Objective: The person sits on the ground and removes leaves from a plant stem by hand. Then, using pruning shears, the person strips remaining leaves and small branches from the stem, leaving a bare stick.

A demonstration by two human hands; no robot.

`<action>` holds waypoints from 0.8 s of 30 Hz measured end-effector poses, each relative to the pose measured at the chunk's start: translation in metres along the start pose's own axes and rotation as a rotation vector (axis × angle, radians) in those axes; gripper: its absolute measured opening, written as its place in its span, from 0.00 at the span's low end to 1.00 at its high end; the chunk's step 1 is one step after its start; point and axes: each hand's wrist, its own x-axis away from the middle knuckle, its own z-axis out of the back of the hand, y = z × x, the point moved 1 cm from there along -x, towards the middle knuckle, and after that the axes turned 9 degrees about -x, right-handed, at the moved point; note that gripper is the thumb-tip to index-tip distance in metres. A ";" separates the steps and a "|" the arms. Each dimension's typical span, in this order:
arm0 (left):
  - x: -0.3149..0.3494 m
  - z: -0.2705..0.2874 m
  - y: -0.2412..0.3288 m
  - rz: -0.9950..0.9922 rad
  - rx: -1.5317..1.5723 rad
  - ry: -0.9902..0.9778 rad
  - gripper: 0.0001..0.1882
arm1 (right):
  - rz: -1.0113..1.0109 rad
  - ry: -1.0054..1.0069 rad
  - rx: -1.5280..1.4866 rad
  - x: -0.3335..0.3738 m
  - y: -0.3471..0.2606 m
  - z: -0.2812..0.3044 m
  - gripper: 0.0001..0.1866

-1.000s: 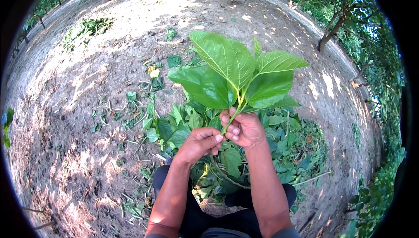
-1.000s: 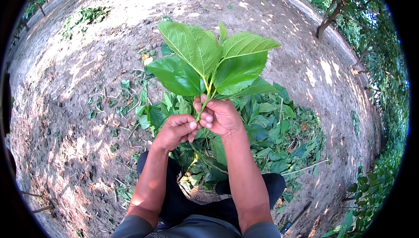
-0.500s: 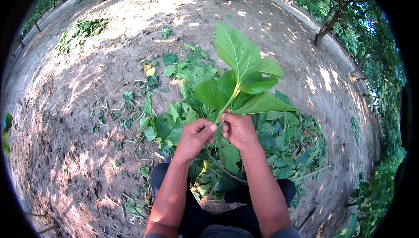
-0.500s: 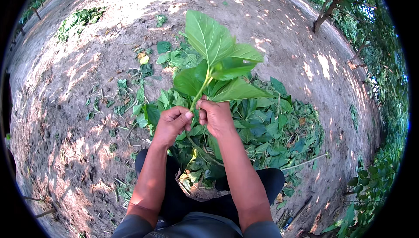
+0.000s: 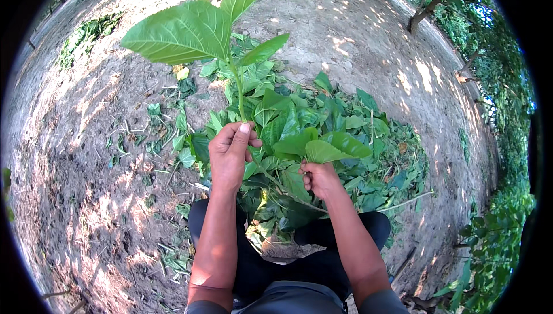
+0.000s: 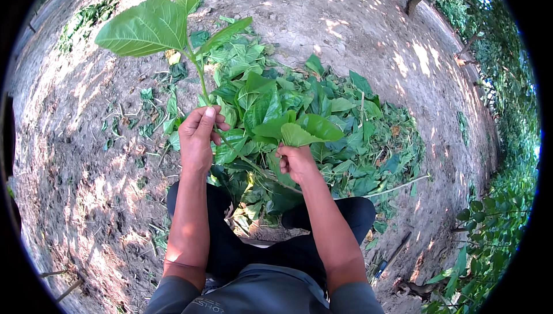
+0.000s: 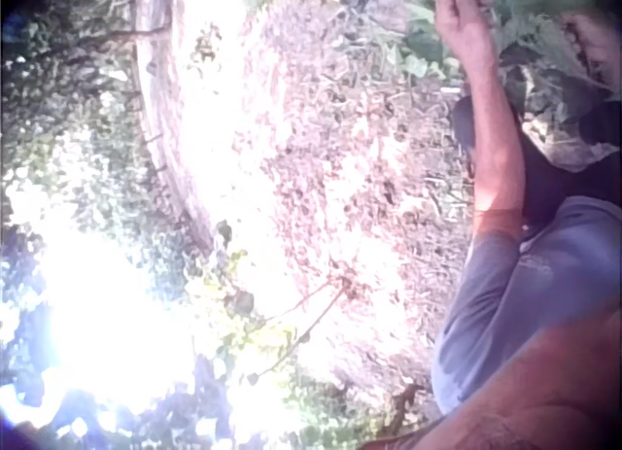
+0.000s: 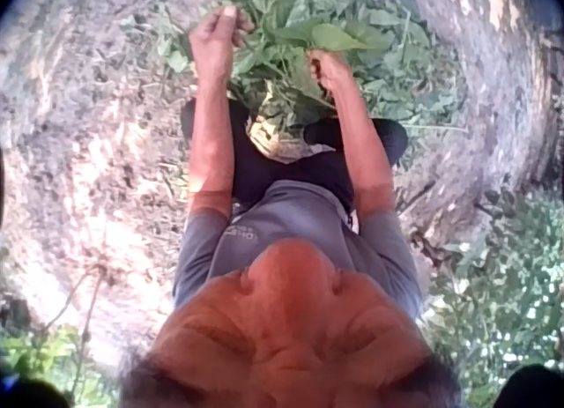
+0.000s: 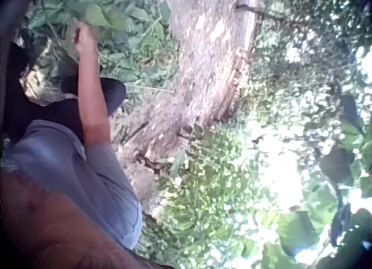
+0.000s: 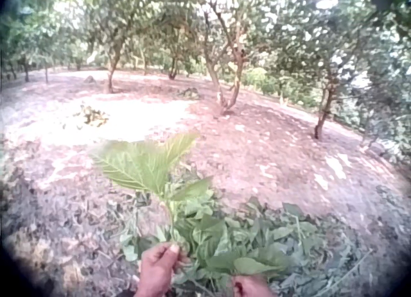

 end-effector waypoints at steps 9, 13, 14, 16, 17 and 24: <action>-0.002 0.001 -0.003 0.051 -0.066 -0.080 0.11 | 0.230 0.016 0.022 -0.030 -0.068 -0.021 0.21; 0.002 -0.003 0.001 0.077 -0.099 -0.114 0.10 | 0.302 0.122 0.069 -0.015 -0.065 -0.028 0.23; 0.003 -0.004 0.000 0.059 -0.103 -0.132 0.10 | 0.309 0.066 0.063 -0.010 -0.070 -0.031 0.22; 0.002 -0.003 0.000 0.054 -0.101 -0.159 0.09 | 0.377 -0.055 0.047 0.011 -0.084 -0.050 0.16; 0.002 -0.003 -0.001 0.054 -0.099 -0.174 0.09 | 0.456 -0.079 0.090 0.023 -0.092 -0.064 0.16; 0.004 -0.001 -0.002 0.023 -0.153 -0.226 0.08 | 0.868 -0.193 0.329 0.071 -0.110 -0.127 0.17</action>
